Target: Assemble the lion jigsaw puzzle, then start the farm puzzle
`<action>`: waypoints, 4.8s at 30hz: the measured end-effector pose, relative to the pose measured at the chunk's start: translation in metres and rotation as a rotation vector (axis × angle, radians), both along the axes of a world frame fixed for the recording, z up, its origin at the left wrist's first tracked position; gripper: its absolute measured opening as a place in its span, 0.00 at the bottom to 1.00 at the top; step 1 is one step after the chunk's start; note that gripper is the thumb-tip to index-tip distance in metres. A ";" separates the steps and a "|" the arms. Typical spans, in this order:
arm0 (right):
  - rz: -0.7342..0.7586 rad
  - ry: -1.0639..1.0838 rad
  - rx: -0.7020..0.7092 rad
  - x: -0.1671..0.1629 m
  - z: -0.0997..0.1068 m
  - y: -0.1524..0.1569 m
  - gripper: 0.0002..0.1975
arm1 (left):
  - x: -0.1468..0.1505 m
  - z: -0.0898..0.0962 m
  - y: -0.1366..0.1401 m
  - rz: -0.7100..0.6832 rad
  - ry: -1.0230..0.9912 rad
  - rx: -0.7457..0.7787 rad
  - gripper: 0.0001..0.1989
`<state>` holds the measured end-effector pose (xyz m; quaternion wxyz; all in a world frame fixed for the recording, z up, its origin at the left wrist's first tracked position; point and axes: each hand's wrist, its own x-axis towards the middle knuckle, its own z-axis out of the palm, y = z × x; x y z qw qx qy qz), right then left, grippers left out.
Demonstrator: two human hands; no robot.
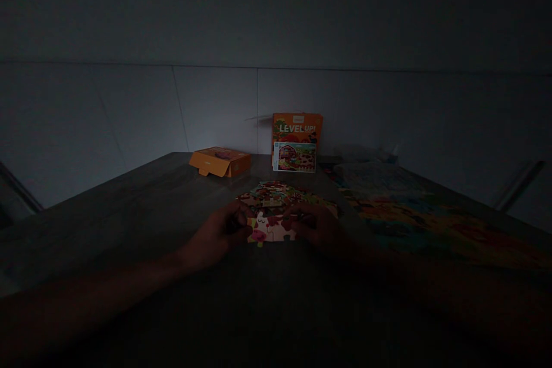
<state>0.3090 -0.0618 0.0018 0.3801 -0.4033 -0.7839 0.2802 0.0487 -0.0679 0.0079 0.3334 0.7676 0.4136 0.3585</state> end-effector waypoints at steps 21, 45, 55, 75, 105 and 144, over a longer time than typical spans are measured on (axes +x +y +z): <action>-0.020 -0.035 0.012 0.002 -0.003 0.002 0.13 | 0.001 0.002 -0.002 -0.054 -0.014 -0.035 0.09; 0.225 -0.418 0.414 0.001 0.001 -0.013 0.13 | 0.002 0.020 -0.024 -0.488 0.510 0.464 0.19; 0.289 -0.468 0.469 0.006 0.002 -0.015 0.11 | 0.003 0.022 -0.027 -0.544 0.458 0.425 0.19; 0.365 -0.615 0.389 0.007 0.013 -0.018 0.15 | 0.002 0.023 -0.028 -0.508 0.424 0.315 0.14; 0.377 -0.456 0.376 0.008 0.009 -0.019 0.13 | 0.001 0.020 -0.023 -0.334 0.483 0.387 0.06; -0.508 -0.470 0.332 0.007 -0.008 0.076 0.29 | 0.043 -0.009 0.114 -0.178 0.587 0.903 0.15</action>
